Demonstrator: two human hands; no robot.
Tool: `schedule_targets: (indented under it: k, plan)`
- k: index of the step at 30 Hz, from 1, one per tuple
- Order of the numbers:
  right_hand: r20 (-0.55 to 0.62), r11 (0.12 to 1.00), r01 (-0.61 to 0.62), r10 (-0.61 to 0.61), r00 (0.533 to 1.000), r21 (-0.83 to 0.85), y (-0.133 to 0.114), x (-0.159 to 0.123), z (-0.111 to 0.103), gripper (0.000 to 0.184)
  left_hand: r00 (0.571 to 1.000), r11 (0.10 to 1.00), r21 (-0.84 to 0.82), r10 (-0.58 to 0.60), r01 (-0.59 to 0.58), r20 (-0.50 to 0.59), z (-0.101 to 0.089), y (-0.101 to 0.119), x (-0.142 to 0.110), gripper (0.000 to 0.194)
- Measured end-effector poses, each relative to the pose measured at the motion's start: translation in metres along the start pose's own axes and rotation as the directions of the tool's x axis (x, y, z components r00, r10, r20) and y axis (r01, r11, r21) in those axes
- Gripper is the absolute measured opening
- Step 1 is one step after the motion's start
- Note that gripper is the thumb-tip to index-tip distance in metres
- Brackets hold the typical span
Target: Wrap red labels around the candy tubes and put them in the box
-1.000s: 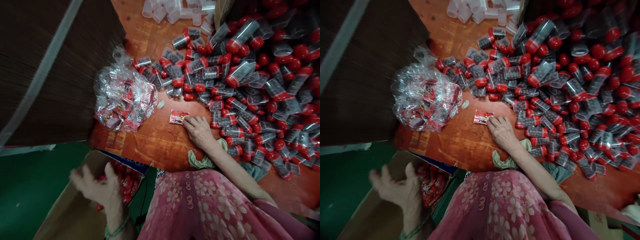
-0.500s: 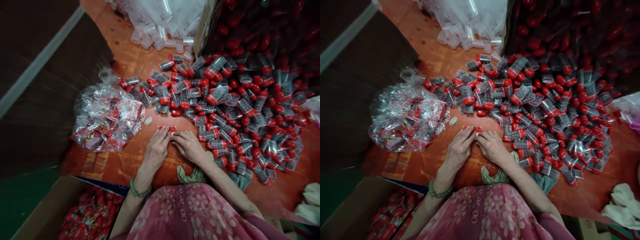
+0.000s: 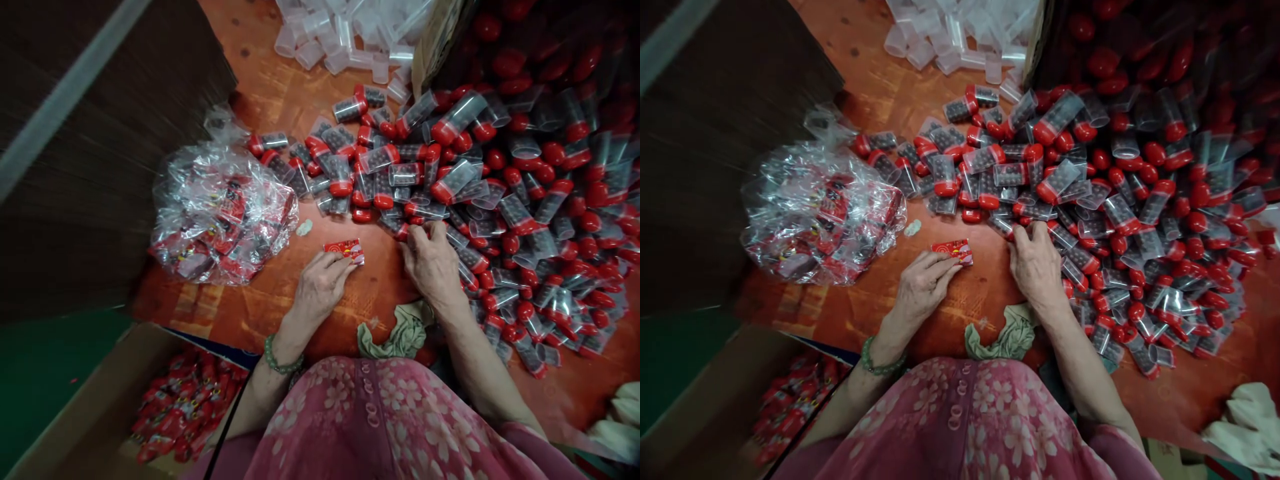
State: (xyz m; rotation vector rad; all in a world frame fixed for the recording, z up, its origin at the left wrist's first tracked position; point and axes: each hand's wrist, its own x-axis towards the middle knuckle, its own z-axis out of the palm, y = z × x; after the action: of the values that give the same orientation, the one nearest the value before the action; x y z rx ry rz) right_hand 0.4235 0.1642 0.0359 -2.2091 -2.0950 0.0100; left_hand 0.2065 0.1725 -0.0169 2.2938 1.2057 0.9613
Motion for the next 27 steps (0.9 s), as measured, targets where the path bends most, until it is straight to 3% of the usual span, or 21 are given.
schedule_targets:
  k: [3, 6, 8, 10, 12, 14, 20, 27]
  plan:
    - [-0.104, 0.994, -0.039, 0.049, 0.993, 0.102, 0.009, -0.011, -0.010, 0.019, 0.999, 0.998, -0.026, -0.052, 0.052, 0.008, -0.002, 0.001, 0.003, 0.017]
    - [-0.187, 0.918, -0.032, 0.114, 0.976, 0.394, 0.021, -0.025, -0.017, 0.019, 0.992, 0.982, -0.141, -0.129, 0.127, -0.004, -0.004, 0.000, 0.005, 0.011]
    - [-0.149, 0.759, -0.060, 0.204, 0.968, 0.648, 0.025, -0.033, -0.016, 0.030, 0.978, 0.947, -0.255, -0.205, 0.193, -0.023, -0.006, 0.001, 0.005, 0.007]
    - [-0.047, 0.538, -0.111, 0.271, 0.961, 0.835, 0.025, -0.039, -0.011, 0.039, 0.961, 0.902, -0.355, -0.276, 0.246, -0.036, -0.010, 0.004, 0.006, 0.006]
    - [0.033, 0.356, -0.135, 0.279, 0.960, 0.925, 0.022, -0.044, -0.007, 0.037, 0.951, 0.873, -0.412, -0.306, 0.262, -0.045, -0.015, 0.009, 0.006, 0.011]
    - [0.047, 0.261, -0.116, 0.256, 0.965, 0.958, 0.016, -0.046, -0.005, 0.030, 0.952, 0.866, -0.432, -0.302, 0.250, -0.055, -0.020, 0.015, 0.005, 0.012]
    - [0.000, 0.300, -0.013, 0.044, 0.999, 0.954, 0.001, -0.044, -0.019, 0.022, 0.978, 0.897, -0.417, -0.193, 0.144, -0.077, -0.036, 0.026, 0.000, 0.008]
    - [-0.052, 0.463, 0.132, -0.181, 0.982, 0.877, 0.001, -0.040, -0.023, 0.020, 0.991, 0.894, -0.437, -0.131, 0.102, -0.035, -0.044, 0.025, -0.006, 0.009]
